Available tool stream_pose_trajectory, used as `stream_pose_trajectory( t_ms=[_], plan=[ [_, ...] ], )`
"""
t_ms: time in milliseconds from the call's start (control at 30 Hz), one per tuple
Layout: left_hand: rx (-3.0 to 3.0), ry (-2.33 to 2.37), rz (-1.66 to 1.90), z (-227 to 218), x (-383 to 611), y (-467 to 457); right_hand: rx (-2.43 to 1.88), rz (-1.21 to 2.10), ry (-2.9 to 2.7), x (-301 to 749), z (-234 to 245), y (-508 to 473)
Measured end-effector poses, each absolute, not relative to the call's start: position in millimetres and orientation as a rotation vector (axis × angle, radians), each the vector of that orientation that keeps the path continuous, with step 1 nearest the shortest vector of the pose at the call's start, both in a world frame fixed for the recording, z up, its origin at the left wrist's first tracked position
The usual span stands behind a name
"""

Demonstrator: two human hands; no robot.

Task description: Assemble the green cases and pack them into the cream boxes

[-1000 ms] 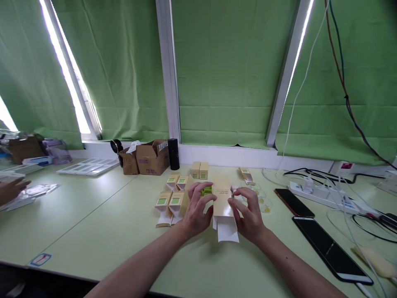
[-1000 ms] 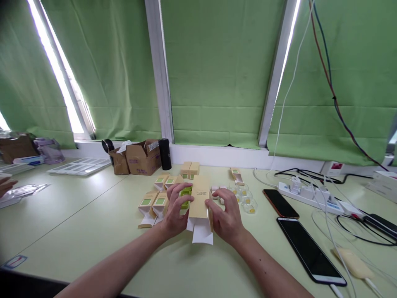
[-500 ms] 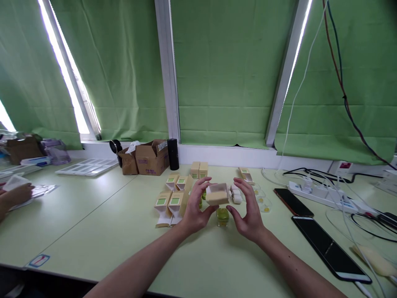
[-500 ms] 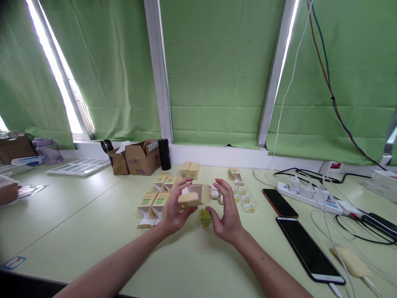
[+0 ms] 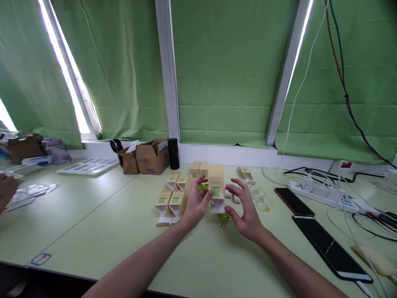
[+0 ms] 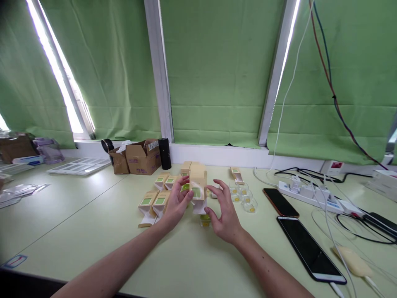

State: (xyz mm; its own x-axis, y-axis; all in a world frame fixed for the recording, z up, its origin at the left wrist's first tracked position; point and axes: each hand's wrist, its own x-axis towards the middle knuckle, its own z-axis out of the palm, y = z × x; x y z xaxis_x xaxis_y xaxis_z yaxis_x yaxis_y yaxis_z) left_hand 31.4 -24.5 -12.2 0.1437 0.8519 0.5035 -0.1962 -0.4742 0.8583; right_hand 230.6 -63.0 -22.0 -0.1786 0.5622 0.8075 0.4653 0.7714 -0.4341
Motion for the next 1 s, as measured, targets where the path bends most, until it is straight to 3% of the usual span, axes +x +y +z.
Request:
stream_pose_trajectory(
  t_ms=[700, 1000],
  plan=[
    [1.771, 0.693, 1.425, -9.6, 24.6, -35.0, -0.663, 0.674, -1.585, 229.9, -23.9, -57.4],
    [1.968, 0.684, 1.421, -11.9, 23.5, -33.6, -0.697, 0.702, -1.575, 229.7, -23.1, -59.0]
  ],
)
